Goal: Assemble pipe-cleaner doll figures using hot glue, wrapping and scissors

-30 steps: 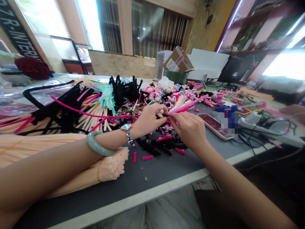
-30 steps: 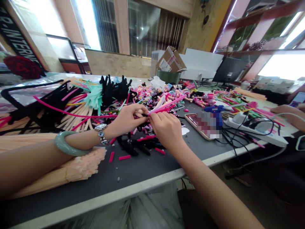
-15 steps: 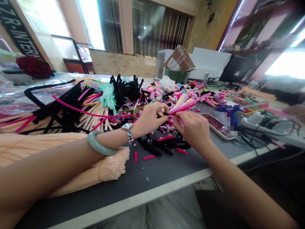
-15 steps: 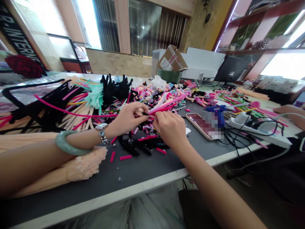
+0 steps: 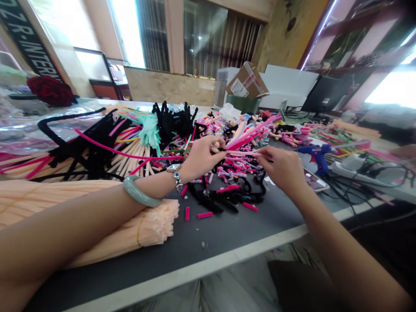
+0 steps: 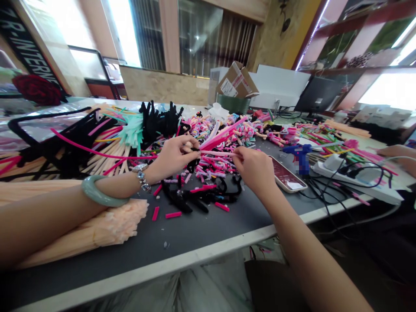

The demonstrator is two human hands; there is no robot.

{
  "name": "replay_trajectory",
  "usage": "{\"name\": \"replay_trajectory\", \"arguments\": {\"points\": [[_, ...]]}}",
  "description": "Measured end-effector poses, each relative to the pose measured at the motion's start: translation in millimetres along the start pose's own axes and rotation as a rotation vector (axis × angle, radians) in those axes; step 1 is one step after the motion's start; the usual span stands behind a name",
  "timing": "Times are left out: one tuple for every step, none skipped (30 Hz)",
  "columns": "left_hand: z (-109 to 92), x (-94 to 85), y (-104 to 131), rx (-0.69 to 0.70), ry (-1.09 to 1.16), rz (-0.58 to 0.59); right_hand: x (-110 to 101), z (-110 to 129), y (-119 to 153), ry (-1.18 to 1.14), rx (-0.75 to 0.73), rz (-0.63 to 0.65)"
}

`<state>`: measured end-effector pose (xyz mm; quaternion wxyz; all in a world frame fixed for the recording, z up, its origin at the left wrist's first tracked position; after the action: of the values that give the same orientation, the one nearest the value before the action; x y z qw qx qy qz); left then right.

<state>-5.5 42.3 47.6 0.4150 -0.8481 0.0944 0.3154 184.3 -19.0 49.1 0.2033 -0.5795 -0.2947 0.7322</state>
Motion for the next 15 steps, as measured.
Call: {"name": "replay_trajectory", "arguments": {"points": [[0.9, -0.4, -0.3, -0.008, 0.001, 0.000, -0.3, -5.9, -1.1, -0.010, 0.016, 0.010], [1.8, -0.8, -0.6, -0.016, 0.000, 0.000, -0.6, -11.7, -2.2, -0.021, 0.029, 0.020], [2.5, -1.3, -0.9, -0.024, -0.002, -0.001, -1.0, -17.3, -3.1, -0.030, 0.041, 0.029], [3.2, -1.9, -1.1, -0.030, -0.008, -0.004, -1.7, -22.9, -3.9, -0.030, 0.058, 0.035], [3.7, -2.5, -1.3, -0.035, -0.016, -0.006, -2.3, -28.5, -4.5, -0.020, 0.079, 0.044], [4.2, -3.0, -1.5, -0.037, -0.026, -0.010, -3.0, -34.0, -5.0, -0.002, 0.103, 0.054], [4.5, -3.5, -1.7, -0.036, -0.036, -0.013, -3.6, -39.1, -5.2, 0.019, 0.126, 0.066], [4.8, -3.9, -2.0, -0.034, -0.046, -0.017, -4.2, -43.6, -5.3, 0.042, 0.148, 0.079], [5.0, -4.2, -2.2, -0.032, -0.054, -0.020, -4.3, -47.5, -5.4, 0.063, 0.162, 0.096], [5.3, -4.5, -2.5, -0.032, -0.060, -0.023, -4.0, -50.8, -5.4, 0.081, 0.172, 0.117], [5.5, -4.7, -2.8, -0.034, -0.065, -0.026, -3.3, -54.1, -5.3, 0.098, 0.183, 0.142], [5.7, -4.9, -3.0, -0.036, -0.067, -0.030, -2.1, -57.2, -5.2, 0.110, 0.193, 0.169], [5.8, -4.9, -3.2, -0.038, -0.066, -0.032, -0.3, -59.9, -5.0, 0.115, 0.199, 0.199], [5.7, -4.8, -3.3, -0.039, -0.063, -0.033, 1.7, -62.1, -4.9, 0.113, 0.201, 0.229], [5.6, -4.6, -3.4, -0.037, -0.060, -0.035, 3.4, -63.9, -4.8, 0.107, 0.201, 0.252]]}}
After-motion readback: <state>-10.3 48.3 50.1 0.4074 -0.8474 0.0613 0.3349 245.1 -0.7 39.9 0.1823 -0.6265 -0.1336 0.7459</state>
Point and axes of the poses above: each hand's wrist, its own y-axis away from the middle knuckle, its own x-axis out of the palm, z = x × y, the point moved 7 cm from there along -y, towards the middle knuckle, and after that the axes turned 13 degrees about -y, right-handed, at the moved point
